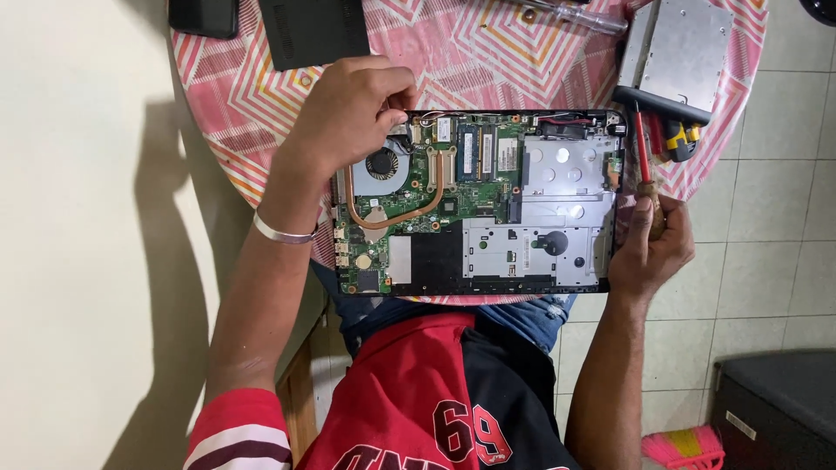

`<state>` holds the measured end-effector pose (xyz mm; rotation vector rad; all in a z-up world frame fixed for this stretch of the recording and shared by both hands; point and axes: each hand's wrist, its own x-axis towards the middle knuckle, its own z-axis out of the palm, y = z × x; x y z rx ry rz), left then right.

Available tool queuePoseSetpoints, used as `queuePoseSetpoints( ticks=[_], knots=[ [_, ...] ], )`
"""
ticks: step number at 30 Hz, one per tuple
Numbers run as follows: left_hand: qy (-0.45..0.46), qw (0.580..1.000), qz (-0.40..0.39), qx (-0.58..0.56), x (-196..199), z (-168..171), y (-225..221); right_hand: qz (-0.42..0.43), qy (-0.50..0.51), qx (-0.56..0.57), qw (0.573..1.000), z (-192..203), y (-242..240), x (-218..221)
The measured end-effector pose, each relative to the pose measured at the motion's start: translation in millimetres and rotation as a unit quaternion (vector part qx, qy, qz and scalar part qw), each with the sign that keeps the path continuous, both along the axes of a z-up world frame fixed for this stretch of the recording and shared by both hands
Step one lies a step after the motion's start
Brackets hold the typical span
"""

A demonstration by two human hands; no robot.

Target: Disassembling a laptop motherboard by removing screws and disconnecting internal ribbon cables and components.

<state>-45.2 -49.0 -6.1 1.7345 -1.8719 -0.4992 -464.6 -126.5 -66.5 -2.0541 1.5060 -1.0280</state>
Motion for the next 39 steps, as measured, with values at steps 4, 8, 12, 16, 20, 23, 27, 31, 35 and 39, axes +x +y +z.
queuePoseSetpoints(
  ticks=[4, 8, 12, 16, 20, 23, 27, 31, 35, 39],
  knots=[
    [-0.047, 0.999, -0.014, -0.001, -2.6, -13.6, -15.2, -0.004, 0.005, -0.004, 1.0, -2.1, -0.8, -1.5],
    [-0.044, 0.999, -0.015, 0.023, -9.2, -10.0, -24.5, -0.011, 0.006, 0.004, 1.0, 1.6, 0.3, -0.5],
    [-0.025, 0.999, -0.015, 0.035, -7.0, -6.8, -23.8, -0.005, 0.004, 0.005, 1.0, 1.7, 0.6, 0.0],
    [0.036, 0.999, -0.006, -0.013, 0.4, 7.1, -12.9, -0.007, -0.003, 0.012, 1.0, 1.9, 0.9, 0.1],
    [0.12, 0.99, 0.035, -0.073, 3.0, 10.6, 4.7, -0.006, 0.004, 0.009, 1.0, -1.6, -0.9, -2.7],
    [0.098, 0.989, 0.069, -0.09, -1.1, 7.8, 16.3, -0.012, 0.018, 0.006, 1.0, -2.0, -2.8, -3.3],
    [0.106, 0.984, 0.069, -0.128, -18.3, 18.5, 40.3, 0.001, -0.004, 0.004, 1.0, -2.6, -0.9, -5.5],
    [0.211, 0.968, 0.077, -0.114, -35.7, 29.4, 75.4, 0.002, -0.025, 0.001, 1.0, -5.7, -2.1, -6.2],
    [0.224, 0.964, 0.126, -0.067, -48.0, 30.7, 118.3, 0.007, -0.003, -0.016, 1.0, -8.6, -4.3, -10.5],
    [0.241, 0.956, 0.169, -0.019, -64.8, 27.8, 157.5, 0.006, 0.002, -0.022, 1.0, -9.5, -3.6, -12.9]
  ],
)
